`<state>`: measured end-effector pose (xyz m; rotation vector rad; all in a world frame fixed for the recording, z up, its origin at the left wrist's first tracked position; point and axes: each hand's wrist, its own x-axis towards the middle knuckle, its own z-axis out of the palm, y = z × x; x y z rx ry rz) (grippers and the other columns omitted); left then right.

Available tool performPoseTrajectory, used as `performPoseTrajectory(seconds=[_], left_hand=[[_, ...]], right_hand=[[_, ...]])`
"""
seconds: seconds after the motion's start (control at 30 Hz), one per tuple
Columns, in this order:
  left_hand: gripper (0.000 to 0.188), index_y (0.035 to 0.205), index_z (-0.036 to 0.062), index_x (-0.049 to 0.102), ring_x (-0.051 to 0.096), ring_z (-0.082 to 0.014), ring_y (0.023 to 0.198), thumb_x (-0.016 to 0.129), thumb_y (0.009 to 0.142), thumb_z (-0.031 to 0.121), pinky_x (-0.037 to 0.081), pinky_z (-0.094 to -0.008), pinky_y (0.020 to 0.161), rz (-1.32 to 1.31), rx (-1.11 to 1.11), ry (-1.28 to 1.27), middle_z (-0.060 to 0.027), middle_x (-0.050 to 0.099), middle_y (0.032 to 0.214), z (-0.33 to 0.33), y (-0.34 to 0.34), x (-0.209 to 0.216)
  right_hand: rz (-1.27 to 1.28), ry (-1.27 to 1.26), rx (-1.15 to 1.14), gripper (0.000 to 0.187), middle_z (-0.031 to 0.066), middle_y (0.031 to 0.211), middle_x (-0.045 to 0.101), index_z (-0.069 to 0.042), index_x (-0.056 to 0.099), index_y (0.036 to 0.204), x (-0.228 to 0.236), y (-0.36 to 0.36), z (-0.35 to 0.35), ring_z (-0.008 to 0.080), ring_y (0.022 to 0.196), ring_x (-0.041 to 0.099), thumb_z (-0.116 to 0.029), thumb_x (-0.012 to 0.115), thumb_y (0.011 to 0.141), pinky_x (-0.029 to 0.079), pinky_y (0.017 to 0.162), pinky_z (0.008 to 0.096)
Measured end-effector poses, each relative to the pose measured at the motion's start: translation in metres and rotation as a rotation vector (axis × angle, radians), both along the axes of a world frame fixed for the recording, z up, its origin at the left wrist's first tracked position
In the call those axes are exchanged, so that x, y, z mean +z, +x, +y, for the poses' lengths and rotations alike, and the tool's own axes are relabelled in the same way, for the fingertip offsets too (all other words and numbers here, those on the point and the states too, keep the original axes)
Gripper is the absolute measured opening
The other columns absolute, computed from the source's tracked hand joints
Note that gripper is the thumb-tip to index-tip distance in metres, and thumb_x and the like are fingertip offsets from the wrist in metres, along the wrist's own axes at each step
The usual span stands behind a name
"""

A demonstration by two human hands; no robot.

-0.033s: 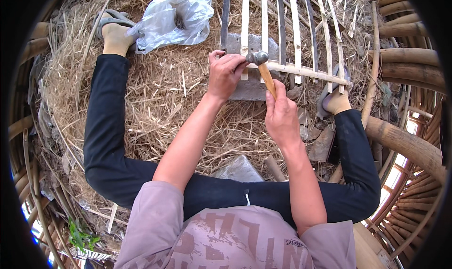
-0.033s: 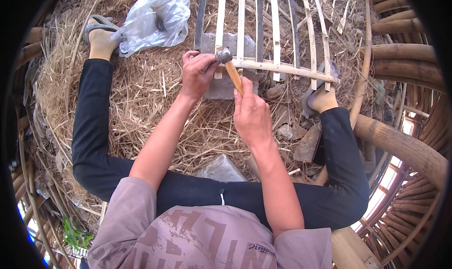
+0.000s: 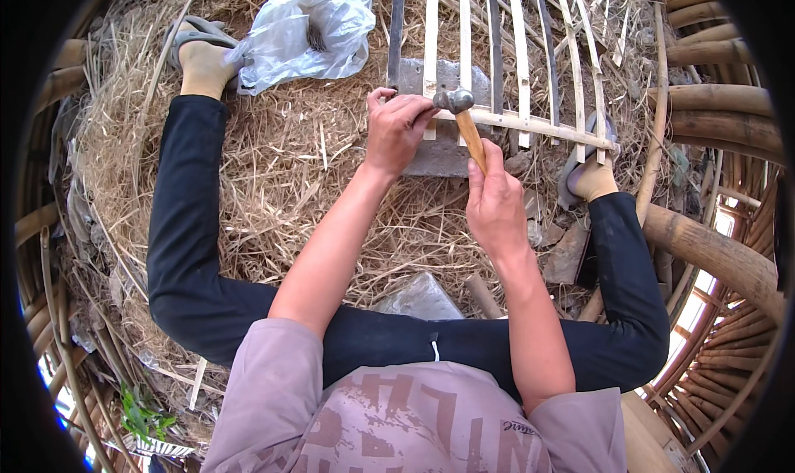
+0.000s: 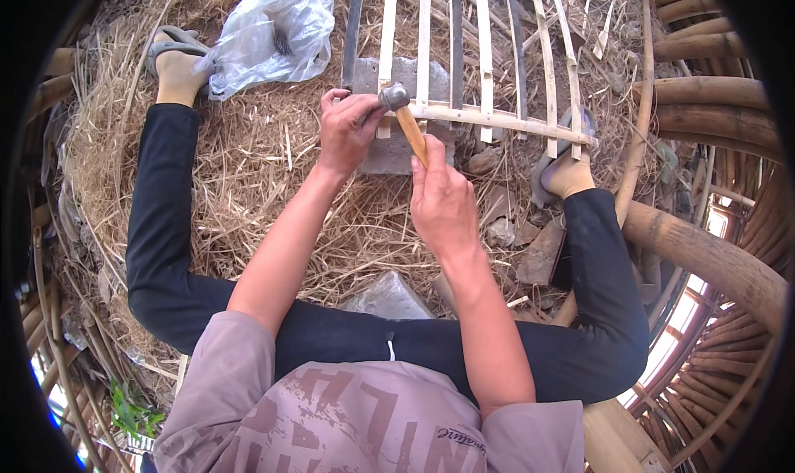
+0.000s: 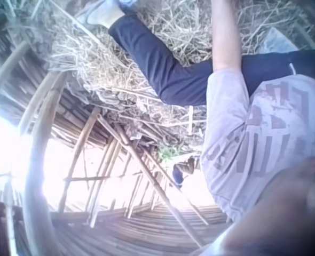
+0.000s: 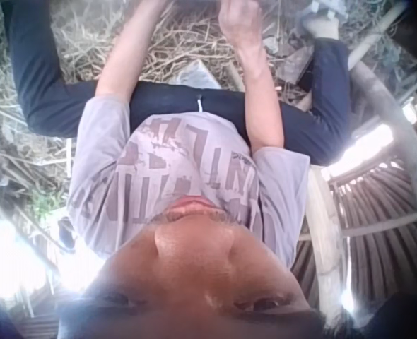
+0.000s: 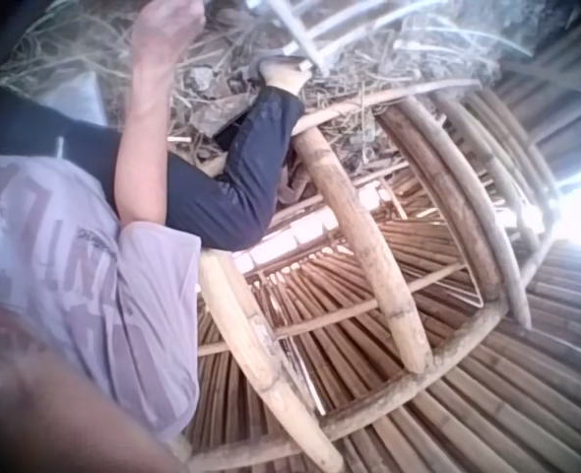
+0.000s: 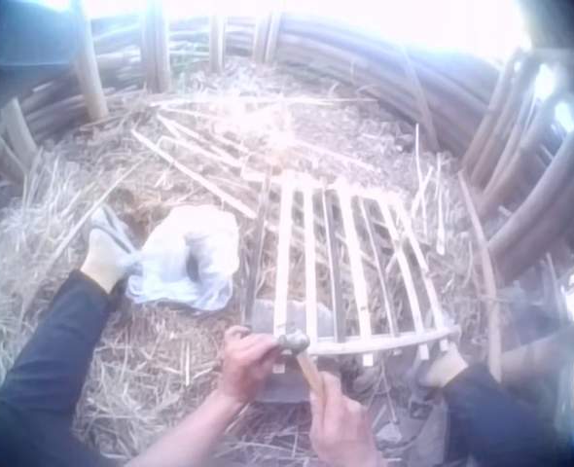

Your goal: The person hammers small nails into a bamboo frame by hand using a hammer while sitting on a straw-covered floor.

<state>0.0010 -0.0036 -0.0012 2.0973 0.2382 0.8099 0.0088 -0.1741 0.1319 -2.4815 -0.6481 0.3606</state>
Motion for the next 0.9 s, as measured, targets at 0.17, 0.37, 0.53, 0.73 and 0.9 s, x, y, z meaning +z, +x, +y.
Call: performPoseTrajectory(seconds=[0.17, 0.37, 0.53, 0.73, 0.9], left_hand=[[0.005, 0.092, 0.0125, 0.075, 0.073, -0.0168, 0.089, 0.077, 0.088, 0.014, 0.038, -0.0414, 0.097, 0.000, 0.000, -0.032, -0.0001, 0.078, 0.092, 0.0002, -0.0008, 0.0007], [0.005, 0.093, 0.0126, 0.076, 0.073, -0.0172, 0.090, 0.077, 0.088, 0.014, 0.038, -0.0409, 0.097, 0.006, 0.005, -0.035, -0.0003, 0.078, 0.093, -0.0003, 0.0001, -0.0002], [0.005, 0.093, 0.0127, 0.076, 0.073, -0.0173, 0.089, 0.077, 0.088, 0.014, 0.038, -0.0405, 0.097, -0.007, 0.011, -0.049, -0.0004, 0.078, 0.093, 0.0002, -0.0004, -0.0016], [0.005, 0.093, 0.0127, 0.076, 0.074, -0.0168, 0.088, 0.076, 0.089, 0.012, 0.037, -0.0402, 0.098, 0.030, -0.014, -0.027, -0.0005, 0.078, 0.093, 0.0000, -0.0009, -0.0048], [0.005, 0.093, 0.0125, 0.076, 0.073, -0.0168, 0.086, 0.076, 0.088, 0.012, 0.038, -0.0399, 0.098, 0.001, 0.003, -0.039, -0.0004, 0.078, 0.093, -0.0013, -0.0008, -0.0065]], right_hand=[[-0.037, -0.041, 0.005, 0.030, 0.0288, 0.085, 0.070, -0.001, 0.052, 0.131, -0.0032, 0.0020, 0.0008, 0.0493, 0.077, 0.070, -0.017, 0.052, 0.106, 0.055, 0.065, 0.0565], [-0.143, 0.019, 0.024, 0.030, 0.0284, 0.086, 0.070, -0.001, 0.051, 0.132, -0.0048, -0.0031, 0.0006, 0.0477, 0.075, 0.070, -0.016, 0.051, 0.106, 0.057, 0.063, 0.0550], [-0.090, -0.007, 0.016, 0.030, 0.0276, 0.086, 0.070, -0.001, 0.050, 0.134, -0.0026, -0.0033, 0.0026, 0.0456, 0.074, 0.071, -0.015, 0.050, 0.107, 0.057, 0.060, 0.0531], [-0.060, -0.094, 0.049, 0.029, 0.0271, 0.084, 0.070, -0.002, 0.050, 0.133, -0.0011, 0.0016, 0.0018, 0.0451, 0.074, 0.071, -0.014, 0.051, 0.106, 0.057, 0.058, 0.0517], [0.004, -0.019, -0.045, 0.029, 0.0276, 0.084, 0.070, -0.001, 0.050, 0.132, 0.0000, -0.0025, 0.0036, 0.0457, 0.074, 0.071, -0.014, 0.052, 0.106, 0.057, 0.059, 0.0526]])
